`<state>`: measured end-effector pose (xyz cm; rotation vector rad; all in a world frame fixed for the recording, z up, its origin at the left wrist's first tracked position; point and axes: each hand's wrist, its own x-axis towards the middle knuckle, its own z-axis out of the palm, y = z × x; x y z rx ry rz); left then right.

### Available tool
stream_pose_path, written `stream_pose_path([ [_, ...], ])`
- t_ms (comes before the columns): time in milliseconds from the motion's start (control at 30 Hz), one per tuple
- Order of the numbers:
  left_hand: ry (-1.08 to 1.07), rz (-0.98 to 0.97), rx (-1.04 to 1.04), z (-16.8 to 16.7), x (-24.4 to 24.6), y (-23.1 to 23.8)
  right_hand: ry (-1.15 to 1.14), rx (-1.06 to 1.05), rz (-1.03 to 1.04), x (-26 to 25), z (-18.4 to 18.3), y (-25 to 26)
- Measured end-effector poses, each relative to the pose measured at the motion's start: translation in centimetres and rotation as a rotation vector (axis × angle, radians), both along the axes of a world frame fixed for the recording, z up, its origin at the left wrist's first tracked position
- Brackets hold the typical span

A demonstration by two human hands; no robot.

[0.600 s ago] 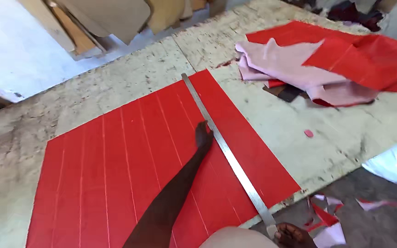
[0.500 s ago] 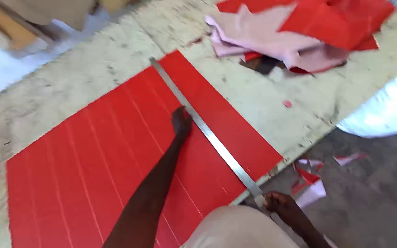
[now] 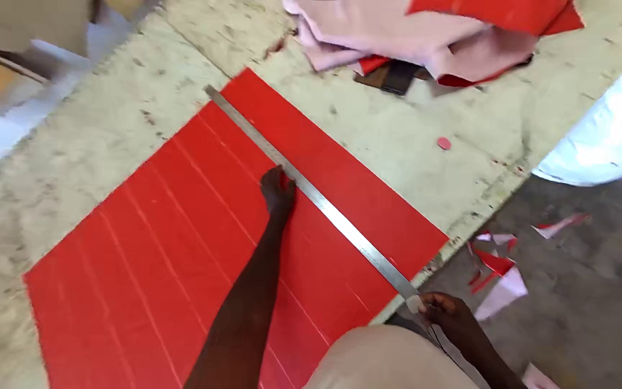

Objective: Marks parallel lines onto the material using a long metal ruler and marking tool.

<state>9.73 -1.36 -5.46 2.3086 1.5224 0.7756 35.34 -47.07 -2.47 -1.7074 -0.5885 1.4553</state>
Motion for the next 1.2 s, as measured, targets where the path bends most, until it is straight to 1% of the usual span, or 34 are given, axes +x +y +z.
stream_pose_path([
  [133, -0.002, 0.026, -0.051, 0.3, -0.1, 0.2, 0.006, 0.017, -0.024, -0.2, 0.5, 0.8],
  [267, -0.014, 0.023, -0.031, 0.1, 0.0, 0.2, 0.021, 0.031, -0.019, -0.4, 1.1, 1.1],
  [533, 0.012, 0.016, -0.028, -0.1, 0.0, 0.3, 0.046, 0.054, -0.044, -0.4, 0.3, 1.2],
  [600, 0.038, -0.001, -0.018, 0.1, -0.2, 0.5, 0.014, 0.050, -0.023, -0.4, -0.1, 1.5],
  [700, 0.085, -0.041, -0.011, 0.1, -0.5, 0.4, -0.033, 0.017, 0.024, -0.2, 0.3, 1.8],
  [900, 0.050, -0.038, -0.026, 0.2, -0.2, 0.3, 0.018, 0.000, -0.019, -0.2, 0.6, 2.1],
  [1200, 0.080, -0.035, -0.003, -0.2, -0.2, 0.2, 0.034, 0.003, -0.030, -0.1, 0.6, 2.3],
])
